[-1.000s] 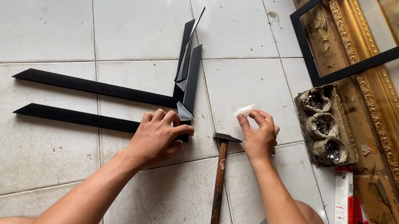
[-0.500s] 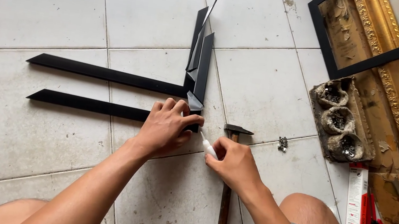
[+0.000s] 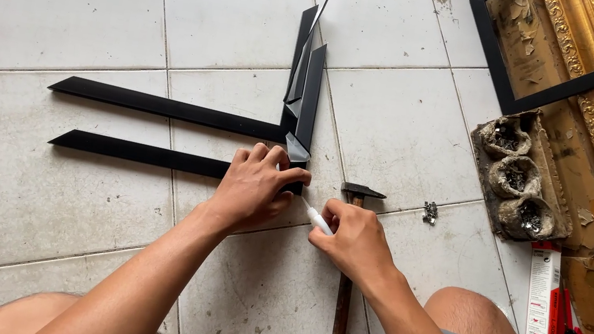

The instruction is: Assembling a black picture frame by applying glue to the mitered corners and joining them together.

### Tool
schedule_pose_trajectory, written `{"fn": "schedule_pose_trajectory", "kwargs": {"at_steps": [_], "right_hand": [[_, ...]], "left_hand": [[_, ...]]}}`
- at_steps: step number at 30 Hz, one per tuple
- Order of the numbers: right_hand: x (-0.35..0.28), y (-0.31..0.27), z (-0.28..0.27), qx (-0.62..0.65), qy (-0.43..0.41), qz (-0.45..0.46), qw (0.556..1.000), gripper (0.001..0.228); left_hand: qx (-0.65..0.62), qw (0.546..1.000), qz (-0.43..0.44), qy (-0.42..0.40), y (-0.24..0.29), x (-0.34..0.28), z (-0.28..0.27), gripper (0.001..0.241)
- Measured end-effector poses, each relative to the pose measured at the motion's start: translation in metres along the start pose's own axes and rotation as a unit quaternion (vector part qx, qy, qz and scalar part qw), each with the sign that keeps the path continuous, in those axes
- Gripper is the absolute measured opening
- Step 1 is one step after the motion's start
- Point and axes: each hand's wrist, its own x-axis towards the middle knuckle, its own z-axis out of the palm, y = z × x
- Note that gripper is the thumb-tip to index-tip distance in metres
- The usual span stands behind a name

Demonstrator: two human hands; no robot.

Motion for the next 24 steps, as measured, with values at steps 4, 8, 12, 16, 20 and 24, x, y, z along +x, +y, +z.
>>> {"fn": "schedule_pose_trajectory", "kwargs": {"at_steps": [4,8,12,16,20,24], "right_hand": [[0.0019,0.0013,0.0022,-0.008,-0.003,-0.006,1.0,0.018],[0.0027,0.001,0.0026,-0.012,0.002,-0.005,1.0,0.019],[0.0037,0.0002,0.0015,-0.009,0.004,-0.012,1.0,0.02],[0.0027,-0.0007,-0.0001,-0.015,0.003,-0.017,1.0,0.02],[0.0015,-0.0024,-0.0008,-0.009,0.004,-0.014,1.0,0.02],[0.0018,-0.0012,-0.0013,-0.003,0.001,-0.011,1.0,0.021]], "left_hand": [[0.004,1.0,0.0,0.0,0.0006,-0.0006,-0.0019,0.041],[0.0,1.0,0.001,0.004,0.0017,-0.0011,-0.0023,0.041],[0.0,1.0,0.003,0.007,0.0009,-0.0008,-0.0024,0.041],[-0.002,1.0,0.002,0.006,0.0012,-0.0013,-0.0019,0.041],[-0.002,1.0,0.001,0.006,0.0018,-0.0015,-0.0037,0.041],[-0.003,1.0,0.002,0.003,0.0008,-0.0002,-0.0035,0.041]]}}
